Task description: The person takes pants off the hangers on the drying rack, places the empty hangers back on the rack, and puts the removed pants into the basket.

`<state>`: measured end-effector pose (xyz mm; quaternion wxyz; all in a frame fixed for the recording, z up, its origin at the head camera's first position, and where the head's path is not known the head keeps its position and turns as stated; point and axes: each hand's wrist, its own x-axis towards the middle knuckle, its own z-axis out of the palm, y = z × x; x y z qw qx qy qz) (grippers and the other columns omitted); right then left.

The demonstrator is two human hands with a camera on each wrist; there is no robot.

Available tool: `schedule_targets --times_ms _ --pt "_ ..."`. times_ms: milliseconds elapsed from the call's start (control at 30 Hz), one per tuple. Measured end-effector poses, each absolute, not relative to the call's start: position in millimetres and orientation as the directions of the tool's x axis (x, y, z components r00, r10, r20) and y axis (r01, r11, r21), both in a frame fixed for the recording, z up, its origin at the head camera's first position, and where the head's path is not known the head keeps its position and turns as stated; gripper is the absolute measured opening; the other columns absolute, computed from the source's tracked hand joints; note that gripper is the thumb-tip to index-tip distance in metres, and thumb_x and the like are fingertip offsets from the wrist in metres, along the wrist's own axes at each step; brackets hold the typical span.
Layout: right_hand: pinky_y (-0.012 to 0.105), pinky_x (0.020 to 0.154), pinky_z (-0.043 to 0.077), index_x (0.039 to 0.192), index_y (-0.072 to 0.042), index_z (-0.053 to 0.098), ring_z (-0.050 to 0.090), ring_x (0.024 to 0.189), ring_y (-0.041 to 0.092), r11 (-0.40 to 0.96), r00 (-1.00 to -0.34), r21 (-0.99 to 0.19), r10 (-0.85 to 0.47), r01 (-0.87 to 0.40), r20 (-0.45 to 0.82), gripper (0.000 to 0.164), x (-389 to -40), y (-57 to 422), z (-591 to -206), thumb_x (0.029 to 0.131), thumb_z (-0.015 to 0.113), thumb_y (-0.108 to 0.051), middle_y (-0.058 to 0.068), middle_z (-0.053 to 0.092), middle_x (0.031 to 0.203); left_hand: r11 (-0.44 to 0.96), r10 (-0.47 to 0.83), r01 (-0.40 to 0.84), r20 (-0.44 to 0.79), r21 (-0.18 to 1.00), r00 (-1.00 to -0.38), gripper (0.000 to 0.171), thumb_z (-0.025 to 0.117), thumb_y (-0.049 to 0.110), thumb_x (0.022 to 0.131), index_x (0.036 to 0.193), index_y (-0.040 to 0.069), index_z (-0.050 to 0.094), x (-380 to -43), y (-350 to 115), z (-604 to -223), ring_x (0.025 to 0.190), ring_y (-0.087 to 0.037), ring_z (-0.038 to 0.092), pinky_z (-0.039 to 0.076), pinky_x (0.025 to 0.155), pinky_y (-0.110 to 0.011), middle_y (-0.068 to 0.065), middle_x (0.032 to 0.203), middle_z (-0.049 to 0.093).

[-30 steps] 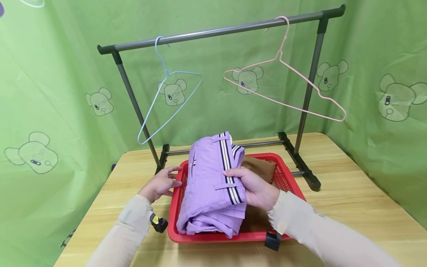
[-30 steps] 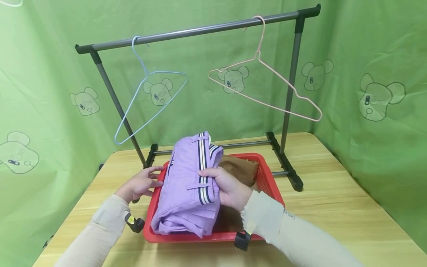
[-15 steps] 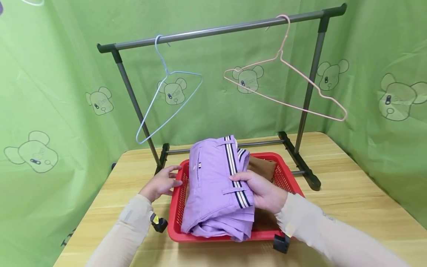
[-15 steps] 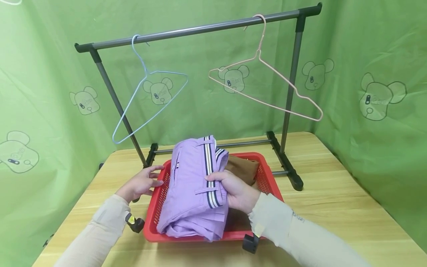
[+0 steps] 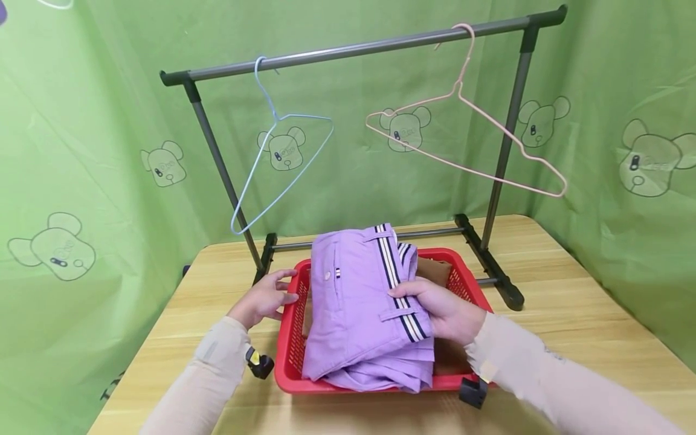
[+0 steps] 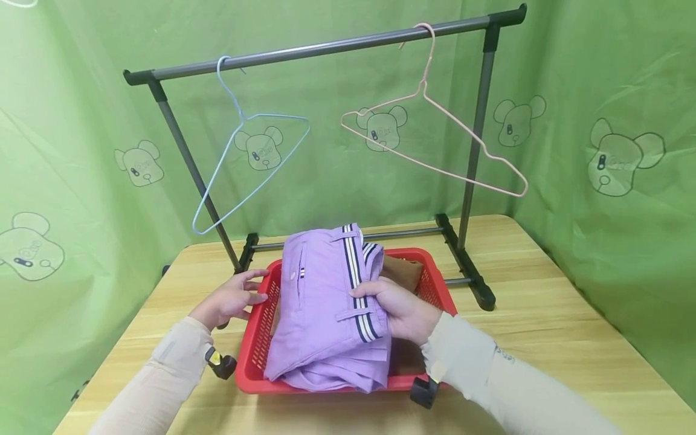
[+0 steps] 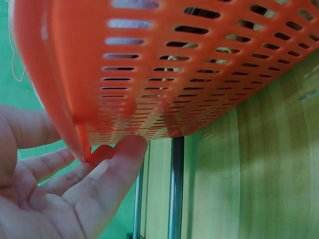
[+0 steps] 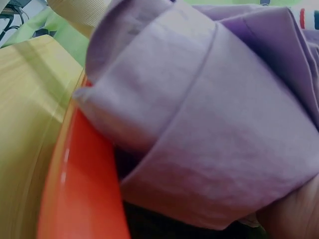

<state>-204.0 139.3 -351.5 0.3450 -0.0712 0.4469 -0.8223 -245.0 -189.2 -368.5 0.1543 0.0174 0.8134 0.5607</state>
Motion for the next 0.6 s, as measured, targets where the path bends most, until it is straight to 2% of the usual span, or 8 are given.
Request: schedule_targets --times_ms 600 --pt "0.049 0.094 0.049 0.118 -0.002 0.044 0.065 0.102 0.031 -0.285 -0.729 -0.822 -0.652 0.492 -0.211 0.027 -210.5 161.8 -364.1 0.092 0.049 0.002 0.016 0.066 0.107 0.390 0.186 -0.144 -0.231 0.909 -0.955 0.058 0.055 -0.006 0.092 0.146 0.006 0.036 -242.0 -187.9 -366.2 0.103 -0.036 0.062 0.058 0.069 -0.048 -0.027 0.127 0.053"
